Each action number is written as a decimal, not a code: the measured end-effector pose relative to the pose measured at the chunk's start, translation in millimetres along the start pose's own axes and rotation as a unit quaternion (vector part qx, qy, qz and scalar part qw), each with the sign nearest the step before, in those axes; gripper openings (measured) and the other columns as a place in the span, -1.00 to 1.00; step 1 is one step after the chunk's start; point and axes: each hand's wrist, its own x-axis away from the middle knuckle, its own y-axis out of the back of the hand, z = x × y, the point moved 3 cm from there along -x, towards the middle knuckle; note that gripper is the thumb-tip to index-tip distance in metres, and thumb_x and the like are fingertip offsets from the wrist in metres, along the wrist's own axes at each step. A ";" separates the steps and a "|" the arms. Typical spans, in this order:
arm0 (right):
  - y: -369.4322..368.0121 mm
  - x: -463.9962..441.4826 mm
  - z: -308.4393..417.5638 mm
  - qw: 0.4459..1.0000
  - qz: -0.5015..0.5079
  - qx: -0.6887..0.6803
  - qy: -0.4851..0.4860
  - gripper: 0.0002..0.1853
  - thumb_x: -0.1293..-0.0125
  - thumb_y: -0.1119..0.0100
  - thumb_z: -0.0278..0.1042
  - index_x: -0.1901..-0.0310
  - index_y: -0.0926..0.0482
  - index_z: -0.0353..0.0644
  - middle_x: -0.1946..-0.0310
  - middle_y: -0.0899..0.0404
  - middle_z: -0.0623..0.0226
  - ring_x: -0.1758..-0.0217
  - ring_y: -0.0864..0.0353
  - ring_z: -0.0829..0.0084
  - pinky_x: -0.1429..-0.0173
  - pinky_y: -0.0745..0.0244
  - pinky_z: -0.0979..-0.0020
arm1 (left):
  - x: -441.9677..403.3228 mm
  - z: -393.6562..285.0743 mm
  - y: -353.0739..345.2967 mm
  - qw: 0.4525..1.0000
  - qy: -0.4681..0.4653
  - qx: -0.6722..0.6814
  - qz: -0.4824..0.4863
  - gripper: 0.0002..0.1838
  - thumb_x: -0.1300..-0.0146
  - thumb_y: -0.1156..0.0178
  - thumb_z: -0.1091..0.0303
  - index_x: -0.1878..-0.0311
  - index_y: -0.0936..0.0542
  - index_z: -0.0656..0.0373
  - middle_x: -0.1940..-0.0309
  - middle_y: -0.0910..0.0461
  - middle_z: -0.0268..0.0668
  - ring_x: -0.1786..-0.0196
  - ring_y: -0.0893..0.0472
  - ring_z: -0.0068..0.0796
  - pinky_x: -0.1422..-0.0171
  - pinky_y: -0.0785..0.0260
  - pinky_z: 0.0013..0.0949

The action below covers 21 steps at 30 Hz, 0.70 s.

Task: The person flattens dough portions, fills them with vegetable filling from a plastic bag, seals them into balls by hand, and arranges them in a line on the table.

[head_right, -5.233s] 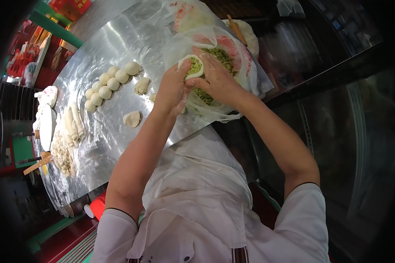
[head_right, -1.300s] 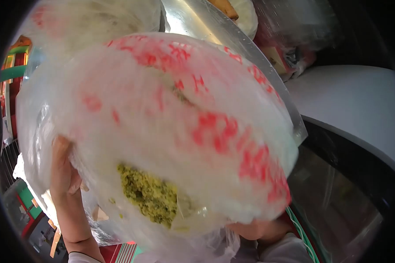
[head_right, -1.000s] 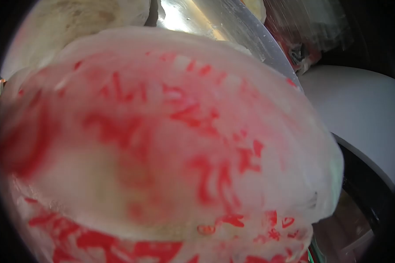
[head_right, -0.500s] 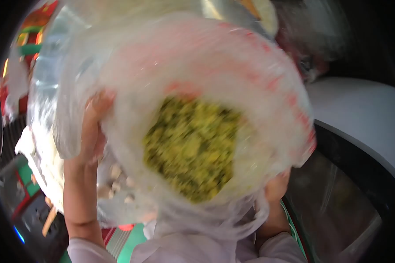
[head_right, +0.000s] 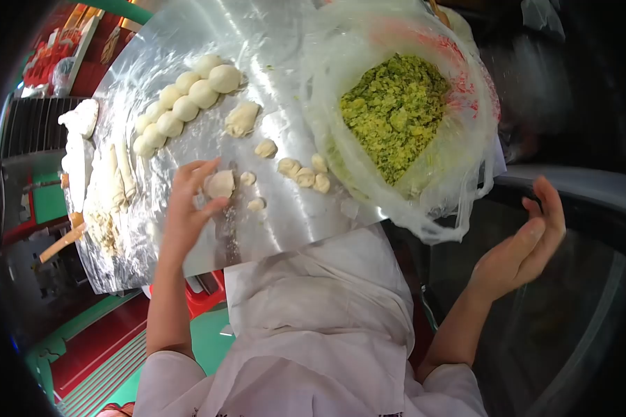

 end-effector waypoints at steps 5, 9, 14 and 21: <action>-29.5 44.4 95.7 0.936 0.268 -0.141 0.181 -0.79 -0.39 -0.16 -0.58 -0.03 -0.59 -0.36 -0.02 -0.64 0.15 -0.01 -0.66 0.26 -0.08 -0.52 0.26 | 21.3 5.4 -18.7 0.997 0.029 0.032 -0.070 -0.62 -0.19 -0.38 0.52 -0.07 -0.57 0.16 -0.04 -0.62 -0.22 -0.01 -0.63 -0.28 -0.13 -0.45 -0.25; -109.1 109.6 134.5 0.863 0.466 -0.149 0.123 -0.52 -0.17 -0.34 -0.59 -0.17 -0.56 -0.22 0.02 -0.58 0.15 0.00 -0.64 0.09 0.01 -0.59 0.19 | 56.4 13.9 -3.7 0.834 0.098 0.534 -0.104 -0.79 -0.27 -0.31 0.53 0.06 -0.56 0.14 -0.07 -0.69 -0.18 -0.08 -0.66 -0.44 -0.22 -0.48 -0.31; -180.8 142.8 126.6 0.847 0.478 -0.080 0.218 -0.52 -0.18 -0.31 -0.57 -0.18 -0.54 -0.21 0.04 -0.54 0.16 0.01 -0.63 0.10 0.04 -0.59 0.17 | 92.9 59.7 3.0 0.997 -0.009 0.029 -0.075 -0.70 -0.30 -0.32 0.29 -0.06 -0.62 0.15 -0.32 -0.59 -0.19 -0.51 -0.35 -0.15 -0.63 0.01 -0.04; -195.7 140.0 126.5 0.784 0.564 -0.049 0.253 -0.93 -0.27 -0.14 -0.55 0.24 -0.47 -0.30 0.25 -0.43 0.13 0.19 -0.60 0.09 0.13 -0.55 0.13 | 51.5 8.7 8.3 0.981 -0.076 -0.115 -0.139 -0.50 -0.36 -0.26 0.20 -0.34 -0.55 0.09 -0.40 -0.50 -0.21 -0.50 -0.37 -0.11 -0.63 0.04 0.12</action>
